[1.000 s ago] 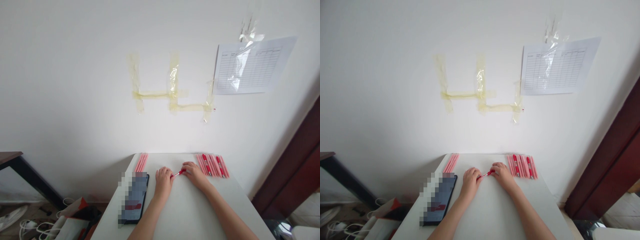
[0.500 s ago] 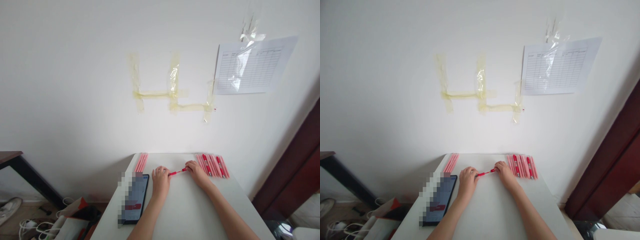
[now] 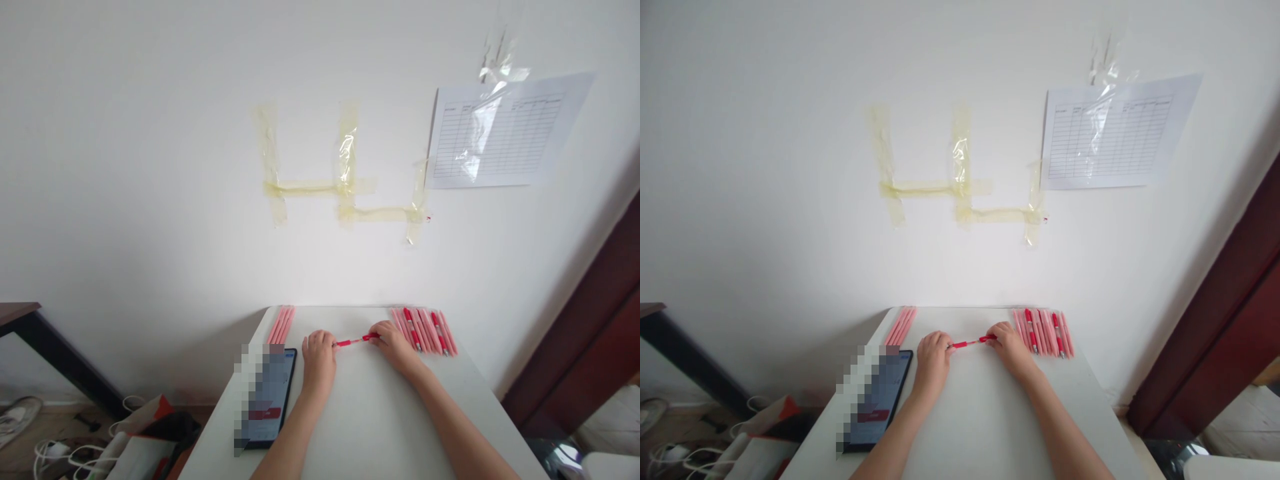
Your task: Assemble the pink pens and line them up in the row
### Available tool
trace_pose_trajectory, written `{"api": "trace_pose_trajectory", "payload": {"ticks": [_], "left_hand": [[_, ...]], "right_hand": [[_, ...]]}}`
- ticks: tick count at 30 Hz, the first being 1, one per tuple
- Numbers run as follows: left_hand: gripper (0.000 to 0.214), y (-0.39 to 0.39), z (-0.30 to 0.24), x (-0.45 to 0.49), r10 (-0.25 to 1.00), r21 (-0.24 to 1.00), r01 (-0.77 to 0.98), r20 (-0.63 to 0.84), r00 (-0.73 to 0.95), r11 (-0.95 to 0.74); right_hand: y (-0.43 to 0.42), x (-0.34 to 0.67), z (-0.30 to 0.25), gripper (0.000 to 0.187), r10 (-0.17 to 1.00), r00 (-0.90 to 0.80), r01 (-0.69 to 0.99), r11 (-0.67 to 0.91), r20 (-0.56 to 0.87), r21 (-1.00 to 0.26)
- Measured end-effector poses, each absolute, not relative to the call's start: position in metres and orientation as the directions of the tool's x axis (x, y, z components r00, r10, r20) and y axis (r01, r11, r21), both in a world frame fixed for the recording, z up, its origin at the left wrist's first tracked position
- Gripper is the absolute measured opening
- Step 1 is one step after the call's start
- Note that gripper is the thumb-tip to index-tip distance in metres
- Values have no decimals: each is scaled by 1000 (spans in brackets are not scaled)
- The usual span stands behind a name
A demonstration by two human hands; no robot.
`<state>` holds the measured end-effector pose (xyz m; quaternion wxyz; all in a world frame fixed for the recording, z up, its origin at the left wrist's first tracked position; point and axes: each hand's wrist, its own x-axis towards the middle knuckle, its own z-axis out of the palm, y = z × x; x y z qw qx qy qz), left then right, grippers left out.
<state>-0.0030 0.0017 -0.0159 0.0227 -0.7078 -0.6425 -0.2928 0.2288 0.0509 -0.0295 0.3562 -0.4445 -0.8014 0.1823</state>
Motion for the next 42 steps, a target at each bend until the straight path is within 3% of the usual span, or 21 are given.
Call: {"api": "trace_pose_trajectory", "payload": {"ticks": [7, 22, 30, 33, 42], "left_hand": [[15, 3, -13, -6, 887, 332, 922, 461, 25, -198], [33, 7, -23, -6, 879, 359, 917, 476, -21, -172], [19, 1, -13, -3, 879, 404, 900, 475, -54, -163], [27, 0, -11, -3, 878, 424, 887, 477, -46, -183], [16, -1, -8, 0, 900, 438, 888, 429, -71, -139]], "right_hand": [[56, 230, -32, 21, 767, -343, 572, 628, 542, -527], [58, 230, -30, 15, 681, -315, 606, 680, 661, -412], [59, 235, -32, 15, 741, -280, 620, 625, 611, -474], [59, 237, -32, 18, 759, -275, 616, 610, 590, -499], [60, 237, -34, 21, 745, -292, 589, 634, 599, -501]]}}
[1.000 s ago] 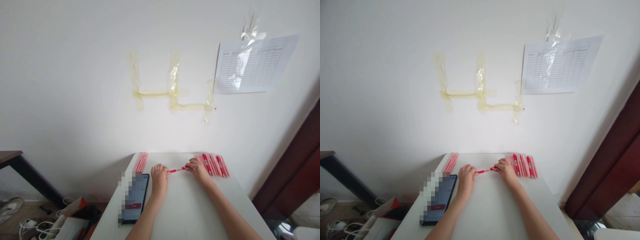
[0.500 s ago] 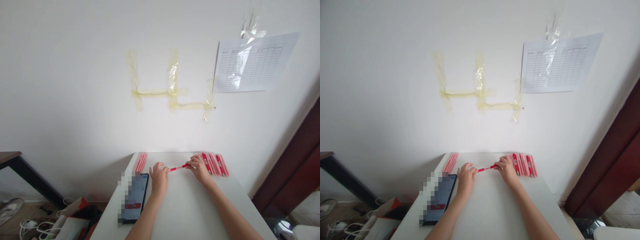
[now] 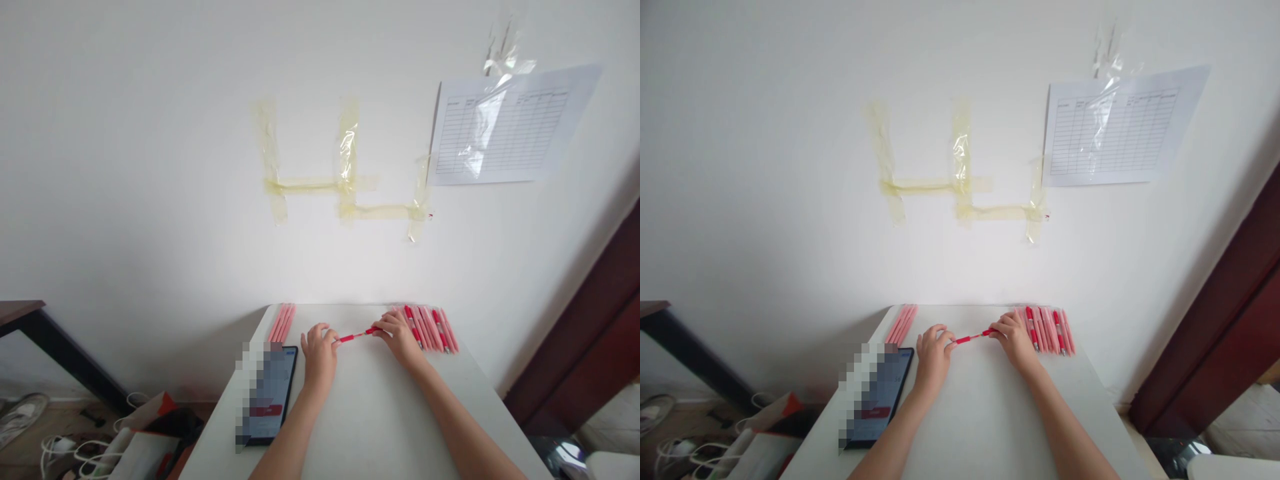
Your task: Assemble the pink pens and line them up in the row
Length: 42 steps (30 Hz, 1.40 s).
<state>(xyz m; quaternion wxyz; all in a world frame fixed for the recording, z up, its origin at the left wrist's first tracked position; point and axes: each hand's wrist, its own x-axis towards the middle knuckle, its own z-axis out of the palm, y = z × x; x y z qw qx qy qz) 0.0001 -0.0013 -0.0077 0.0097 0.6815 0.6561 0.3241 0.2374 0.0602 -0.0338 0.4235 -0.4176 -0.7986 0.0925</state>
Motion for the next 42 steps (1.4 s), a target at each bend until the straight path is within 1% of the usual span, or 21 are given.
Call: {"api": "trace_pose_trajectory", "payload": {"ticks": [7, 11, 15, 21, 25, 30, 36, 40, 42], "left_hand": [[20, 0, -10, 0, 917, 466, 876, 391, -81, -122], [19, 0, -11, 0, 922, 488, 862, 382, -71, -135], [14, 0, -12, 1, 916, 472, 869, 398, -58, -150], [27, 1, -12, 2, 909, 440, 888, 410, -68, -132], [17, 0, -11, 1, 902, 457, 877, 427, -72, -146], [14, -1, -10, 1, 902, 466, 870, 428, -63, -160], [24, 0, -13, 1, 896, 429, 894, 436, -81, -128], [16, 0, -14, 0, 895, 450, 883, 438, -87, -134], [19, -1, -13, 0, 895, 463, 874, 439, -83, -146]], "right_hand": [[60, 239, -33, 22, 754, -288, 579, 628, 590, -520], [61, 240, -34, 22, 756, -281, 588, 622, 591, -516], [62, 241, -35, 23, 749, -279, 592, 627, 601, -507], [61, 242, -34, 25, 754, -264, 592, 619, 602, -516], [62, 243, -35, 24, 751, -265, 594, 621, 605, -511], [62, 243, -33, 22, 756, -268, 602, 615, 597, -509], [60, 242, -32, 25, 754, -270, 588, 621, 598, -518], [61, 243, -34, 26, 749, -274, 586, 628, 604, -512], [62, 243, -35, 26, 748, -274, 589, 627, 604, -510]]}}
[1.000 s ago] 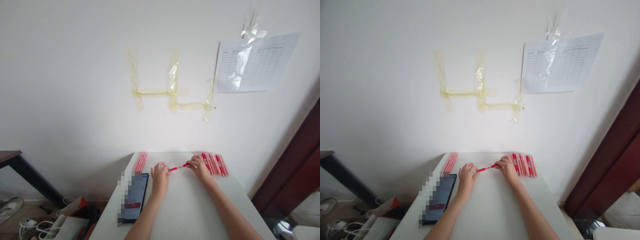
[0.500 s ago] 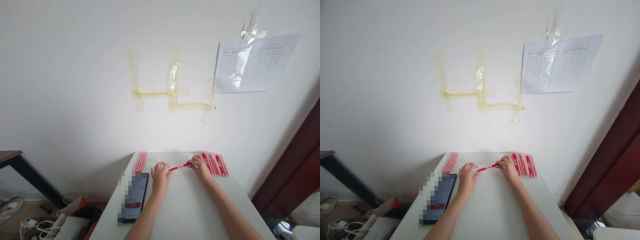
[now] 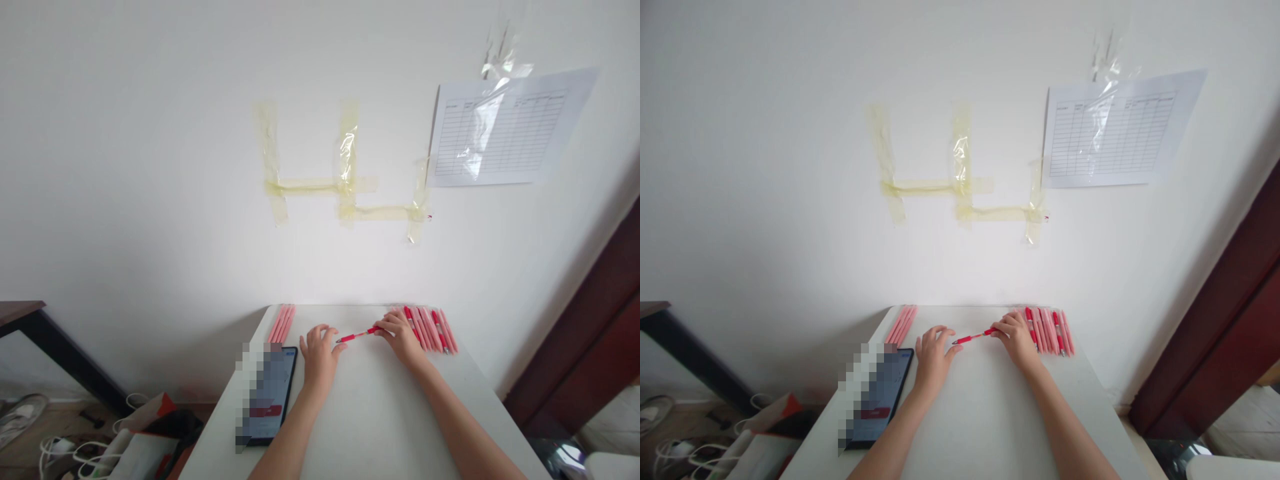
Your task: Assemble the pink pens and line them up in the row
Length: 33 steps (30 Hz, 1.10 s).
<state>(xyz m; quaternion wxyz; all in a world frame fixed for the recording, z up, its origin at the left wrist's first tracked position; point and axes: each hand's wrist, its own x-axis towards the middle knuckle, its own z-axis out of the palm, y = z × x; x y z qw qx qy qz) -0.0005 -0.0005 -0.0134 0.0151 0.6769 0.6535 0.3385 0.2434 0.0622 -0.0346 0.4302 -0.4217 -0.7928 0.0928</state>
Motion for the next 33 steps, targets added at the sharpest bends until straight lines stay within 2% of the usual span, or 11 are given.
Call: {"api": "trace_pose_trajectory", "payload": {"ticks": [5, 17, 27, 33], "left_hand": [[10, -1, -11, 0, 896, 445, 884, 438, -74, -145], [29, -1, -7, 1, 908, 404, 911, 408, -96, -85], [18, -3, -7, 2, 902, 430, 898, 418, -106, -94], [20, -2, -6, 1, 898, 447, 892, 417, -139, -69]], "right_hand": [[62, 244, -35, 25, 753, -279, 594, 623, 596, -509], [64, 244, -37, 22, 717, -287, 613, 647, 635, -453], [62, 247, -32, 18, 697, -268, 625, 651, 665, -430], [61, 251, -28, 18, 696, -258, 631, 647, 670, -429]]}}
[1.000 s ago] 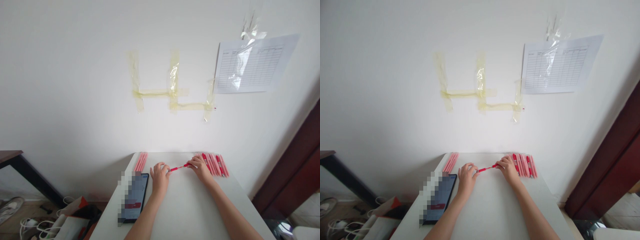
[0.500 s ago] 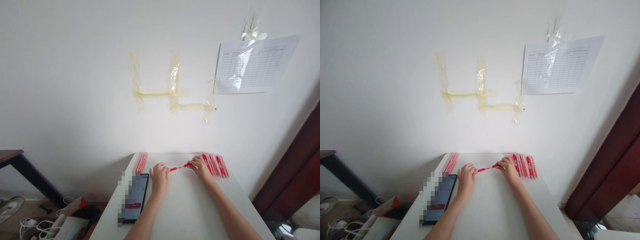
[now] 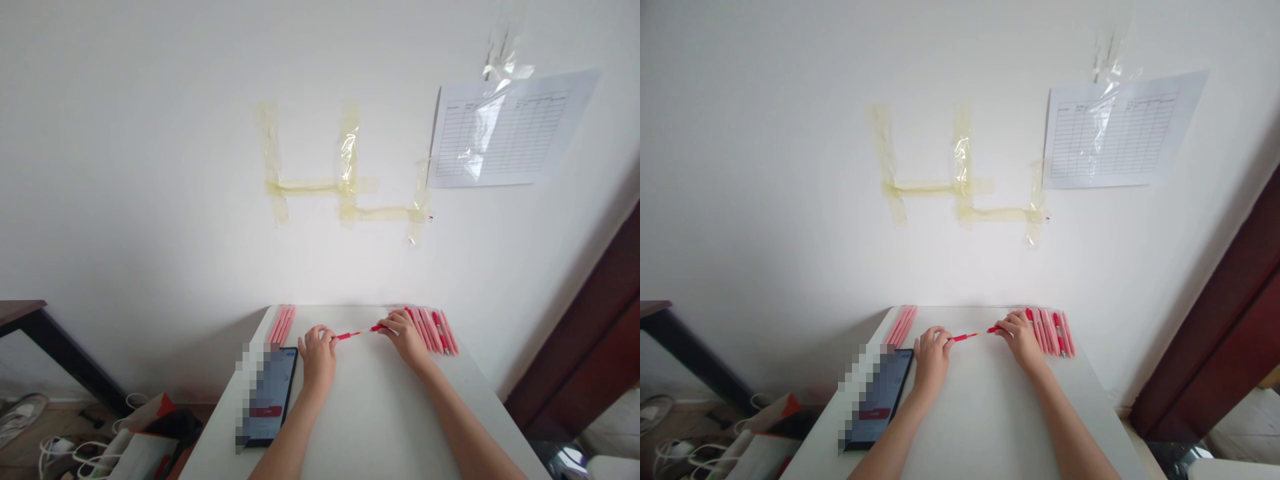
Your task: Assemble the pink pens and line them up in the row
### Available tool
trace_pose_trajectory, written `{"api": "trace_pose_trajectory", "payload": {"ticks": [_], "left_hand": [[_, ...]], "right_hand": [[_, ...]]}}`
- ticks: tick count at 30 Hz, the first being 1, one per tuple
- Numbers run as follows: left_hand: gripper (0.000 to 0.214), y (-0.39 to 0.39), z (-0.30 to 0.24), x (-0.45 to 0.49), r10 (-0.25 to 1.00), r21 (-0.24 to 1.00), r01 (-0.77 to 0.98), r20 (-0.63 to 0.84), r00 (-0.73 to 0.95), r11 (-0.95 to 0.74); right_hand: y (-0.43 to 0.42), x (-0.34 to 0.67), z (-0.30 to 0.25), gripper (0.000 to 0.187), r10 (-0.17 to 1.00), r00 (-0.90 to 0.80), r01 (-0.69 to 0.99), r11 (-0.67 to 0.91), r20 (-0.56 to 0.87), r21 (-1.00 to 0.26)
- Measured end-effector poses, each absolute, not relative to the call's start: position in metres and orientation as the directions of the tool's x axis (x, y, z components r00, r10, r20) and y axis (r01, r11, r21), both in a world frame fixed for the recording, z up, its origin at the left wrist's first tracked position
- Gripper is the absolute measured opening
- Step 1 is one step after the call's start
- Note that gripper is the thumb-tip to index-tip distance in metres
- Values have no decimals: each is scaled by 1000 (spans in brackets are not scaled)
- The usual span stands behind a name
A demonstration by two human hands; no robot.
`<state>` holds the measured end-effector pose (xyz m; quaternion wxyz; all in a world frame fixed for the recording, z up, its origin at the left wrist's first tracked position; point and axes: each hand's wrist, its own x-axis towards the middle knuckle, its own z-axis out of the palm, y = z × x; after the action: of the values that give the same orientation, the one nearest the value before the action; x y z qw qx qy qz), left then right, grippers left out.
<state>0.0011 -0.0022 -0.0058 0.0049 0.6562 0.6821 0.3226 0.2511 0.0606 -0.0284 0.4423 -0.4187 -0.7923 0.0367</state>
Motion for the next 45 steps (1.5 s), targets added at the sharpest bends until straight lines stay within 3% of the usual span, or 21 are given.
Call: {"api": "trace_pose_trajectory", "payload": {"ticks": [21, 45], "left_hand": [[25, 3, -9, -5, 840, 465, 884, 492, -227, -34], [23, -5, -7, -3, 882, 212, 971, 430, -194, 110]], "right_hand": [[61, 263, -23, 30, 699, -163, 673, 595, 696, -440], [62, 261, -25, 29, 713, -174, 669, 592, 679, -450]]}}
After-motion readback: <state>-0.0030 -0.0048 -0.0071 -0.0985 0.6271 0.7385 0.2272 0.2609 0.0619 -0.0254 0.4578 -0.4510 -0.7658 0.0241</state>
